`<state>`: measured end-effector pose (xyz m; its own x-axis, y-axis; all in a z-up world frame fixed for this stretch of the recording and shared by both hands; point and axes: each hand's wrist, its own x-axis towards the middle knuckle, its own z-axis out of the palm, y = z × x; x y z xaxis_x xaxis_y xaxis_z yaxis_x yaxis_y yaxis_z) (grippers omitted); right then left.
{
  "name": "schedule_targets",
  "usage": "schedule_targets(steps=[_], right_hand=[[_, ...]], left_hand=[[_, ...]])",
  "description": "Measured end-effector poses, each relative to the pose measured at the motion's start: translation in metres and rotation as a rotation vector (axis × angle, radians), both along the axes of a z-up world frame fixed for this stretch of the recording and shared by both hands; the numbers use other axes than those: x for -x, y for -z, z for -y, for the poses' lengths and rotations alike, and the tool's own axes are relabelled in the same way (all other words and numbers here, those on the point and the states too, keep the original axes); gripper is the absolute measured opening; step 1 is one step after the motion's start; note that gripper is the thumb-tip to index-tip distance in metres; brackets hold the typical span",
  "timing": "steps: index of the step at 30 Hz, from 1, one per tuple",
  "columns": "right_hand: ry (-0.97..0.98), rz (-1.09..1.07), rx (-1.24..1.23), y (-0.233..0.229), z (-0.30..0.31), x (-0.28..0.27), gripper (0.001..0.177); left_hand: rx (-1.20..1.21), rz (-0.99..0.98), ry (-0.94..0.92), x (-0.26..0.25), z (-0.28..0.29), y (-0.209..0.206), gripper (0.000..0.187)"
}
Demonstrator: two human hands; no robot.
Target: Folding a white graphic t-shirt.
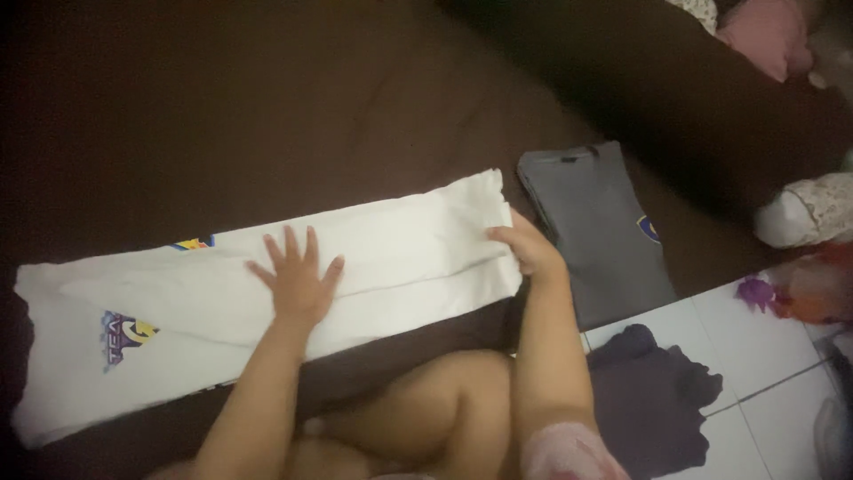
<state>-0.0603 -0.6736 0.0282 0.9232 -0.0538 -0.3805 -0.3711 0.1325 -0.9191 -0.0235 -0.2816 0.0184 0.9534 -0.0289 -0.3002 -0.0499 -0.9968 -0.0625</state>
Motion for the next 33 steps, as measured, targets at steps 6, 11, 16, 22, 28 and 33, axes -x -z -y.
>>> schedule_targets(steps=[6, 11, 16, 22, 28, 33], right_hand=[[-0.143, -0.016, 0.112, -0.031, -0.060, -0.004, 0.083], [-0.424, 0.115, 0.280, -0.040, -0.099, -0.004, 0.084], [-0.536, 0.125, 0.084, -0.036, -0.116, -0.001, 0.097], [-0.486, 0.068, -0.223, -0.065, -0.154, 0.001, 0.103], [-0.081, 0.156, 0.056, -0.035, -0.163, -0.014, 0.072], [0.095, 0.090, 0.235, -0.006, -0.180, -0.022, 0.054]], left_hand=[[1.146, -0.011, -0.047, 0.009, 0.082, 0.006, 0.066], [1.604, -0.542, -0.435, 0.016, 0.122, -0.062, 0.062], [1.564, -0.501, -0.337, 0.013, 0.102, -0.069, 0.059], [1.574, -0.540, -0.321, -0.001, 0.048, -0.050, 0.068], [1.710, -0.591, -0.532, -0.004, -0.034, -0.081, 0.069], [1.449, -0.534, -0.671, 0.010, -0.107, -0.153, 0.069]])
